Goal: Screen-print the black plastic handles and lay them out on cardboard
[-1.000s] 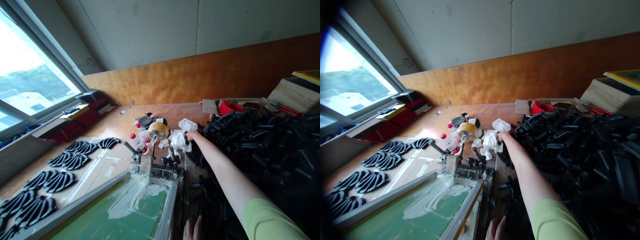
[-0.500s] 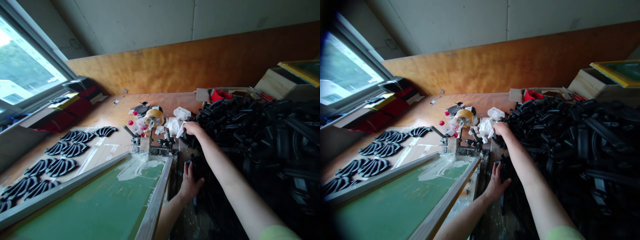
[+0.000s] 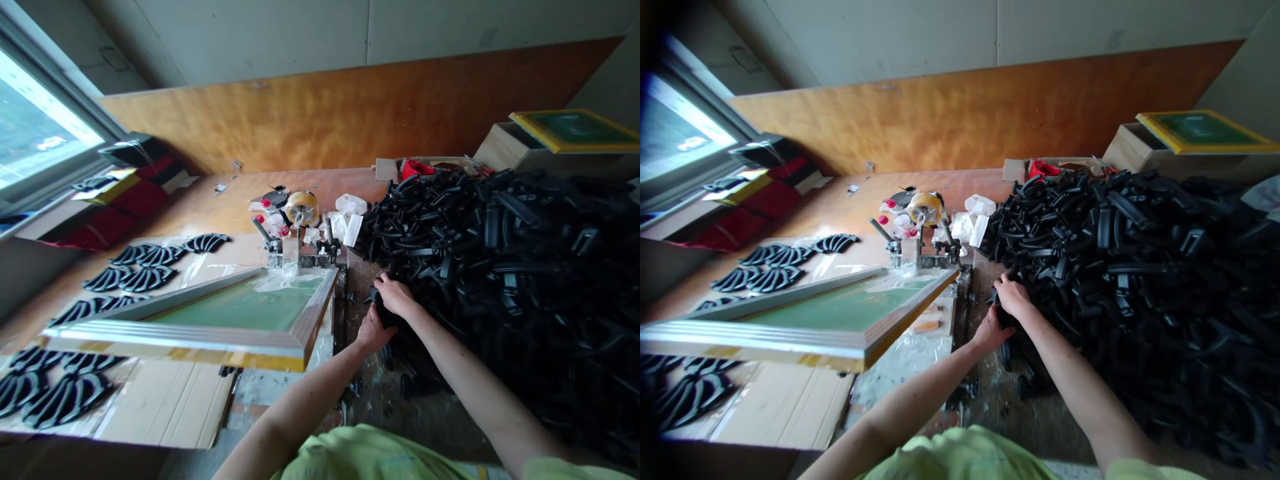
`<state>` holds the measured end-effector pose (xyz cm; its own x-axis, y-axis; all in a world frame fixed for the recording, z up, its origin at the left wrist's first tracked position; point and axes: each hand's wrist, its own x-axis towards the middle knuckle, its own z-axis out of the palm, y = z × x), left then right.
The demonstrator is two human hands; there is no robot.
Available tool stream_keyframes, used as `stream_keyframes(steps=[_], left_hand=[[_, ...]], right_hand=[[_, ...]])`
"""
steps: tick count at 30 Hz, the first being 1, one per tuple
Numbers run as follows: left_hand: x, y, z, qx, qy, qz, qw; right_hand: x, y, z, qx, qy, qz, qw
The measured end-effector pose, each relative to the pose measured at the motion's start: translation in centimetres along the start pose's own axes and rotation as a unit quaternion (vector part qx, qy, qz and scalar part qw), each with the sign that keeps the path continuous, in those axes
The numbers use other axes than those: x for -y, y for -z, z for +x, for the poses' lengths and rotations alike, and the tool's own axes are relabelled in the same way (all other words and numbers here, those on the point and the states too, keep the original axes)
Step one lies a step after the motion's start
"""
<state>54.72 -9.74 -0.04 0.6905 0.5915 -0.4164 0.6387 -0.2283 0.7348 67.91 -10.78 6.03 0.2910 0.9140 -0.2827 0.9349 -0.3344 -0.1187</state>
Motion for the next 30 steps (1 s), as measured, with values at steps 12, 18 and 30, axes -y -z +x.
stream_keyframes(steps=[12, 18, 30], left_hand=[[3.0, 2.8, -9.4, 0.031, -0.162, 0.034, 0.986], [7.6, 10.0, -15.4, 0.001, -0.124, -0.085, 0.989], [25.1, 22.5, -22.7, -0.119, 0.026, -0.184, 0.975]], right_hand=[[-1.5, -0.1, -10.3, -0.07, -0.117, 0.088, 0.987], [7.2, -1.5, -7.7, -0.15, -0.003, 0.285, 0.947], [21.7, -6.3, 1.5, -0.181, 0.146, 0.183, 0.955]])
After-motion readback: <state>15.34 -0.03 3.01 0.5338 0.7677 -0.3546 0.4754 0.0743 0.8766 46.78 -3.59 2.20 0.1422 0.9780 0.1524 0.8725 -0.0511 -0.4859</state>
